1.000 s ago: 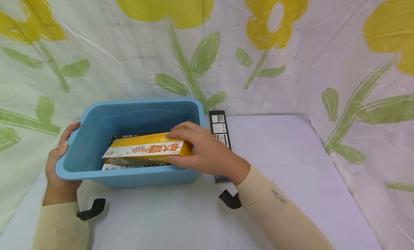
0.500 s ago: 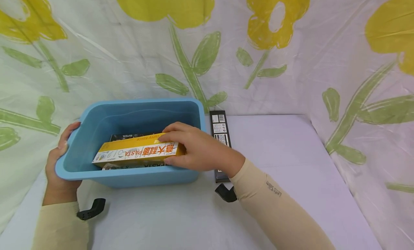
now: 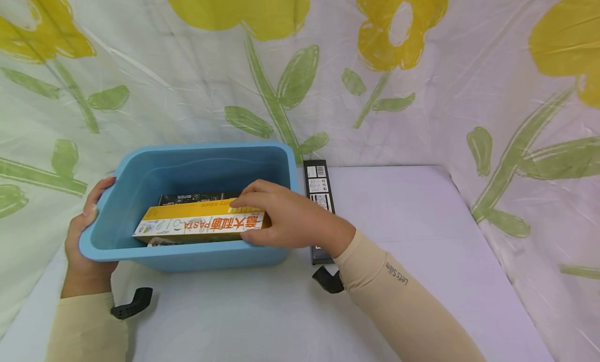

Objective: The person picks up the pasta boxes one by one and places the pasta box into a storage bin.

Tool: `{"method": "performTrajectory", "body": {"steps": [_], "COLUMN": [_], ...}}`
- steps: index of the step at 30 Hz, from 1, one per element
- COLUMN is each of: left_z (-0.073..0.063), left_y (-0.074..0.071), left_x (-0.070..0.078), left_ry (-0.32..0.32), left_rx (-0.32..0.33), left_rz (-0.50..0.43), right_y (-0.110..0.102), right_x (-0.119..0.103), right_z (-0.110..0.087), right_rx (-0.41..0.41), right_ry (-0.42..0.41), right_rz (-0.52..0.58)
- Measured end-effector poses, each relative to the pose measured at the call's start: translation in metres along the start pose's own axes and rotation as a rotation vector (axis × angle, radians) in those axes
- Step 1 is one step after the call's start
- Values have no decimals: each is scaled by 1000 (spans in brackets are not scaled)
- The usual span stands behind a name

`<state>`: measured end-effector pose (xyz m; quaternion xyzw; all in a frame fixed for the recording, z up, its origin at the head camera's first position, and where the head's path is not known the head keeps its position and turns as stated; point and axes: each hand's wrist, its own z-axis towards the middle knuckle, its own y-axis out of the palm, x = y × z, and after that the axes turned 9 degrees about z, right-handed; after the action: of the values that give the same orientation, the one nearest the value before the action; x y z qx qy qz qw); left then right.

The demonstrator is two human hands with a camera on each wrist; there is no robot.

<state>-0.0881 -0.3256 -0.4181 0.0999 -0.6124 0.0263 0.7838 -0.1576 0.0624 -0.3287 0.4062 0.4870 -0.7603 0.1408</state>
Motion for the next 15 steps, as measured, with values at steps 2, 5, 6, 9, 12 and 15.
{"method": "performTrajectory", "body": {"steps": [2, 5, 6, 9, 12, 15], "left_z": [0, 0, -1, -1, -1, -1], "left_y": [0, 1, 2, 3, 3, 3], "left_x": [0, 1, 1, 2, 3, 3], "left_ry": [-3, -12, -15, -22, -25, -24], "left_rx": [5, 15, 18, 26, 30, 29], "left_rz": [11, 30, 36, 46, 51, 49], "right_y": [0, 1, 2, 2, 3, 3], "right_x": [1, 2, 2, 4, 5, 6], "right_z": [0, 0, 0, -1, -2, -3], "right_rx": [5, 19, 24, 45, 67, 91], "right_ry": [-3, -14, -22, -49, -89, -129], "right_rz": [12, 38, 47, 58, 62, 73]}}
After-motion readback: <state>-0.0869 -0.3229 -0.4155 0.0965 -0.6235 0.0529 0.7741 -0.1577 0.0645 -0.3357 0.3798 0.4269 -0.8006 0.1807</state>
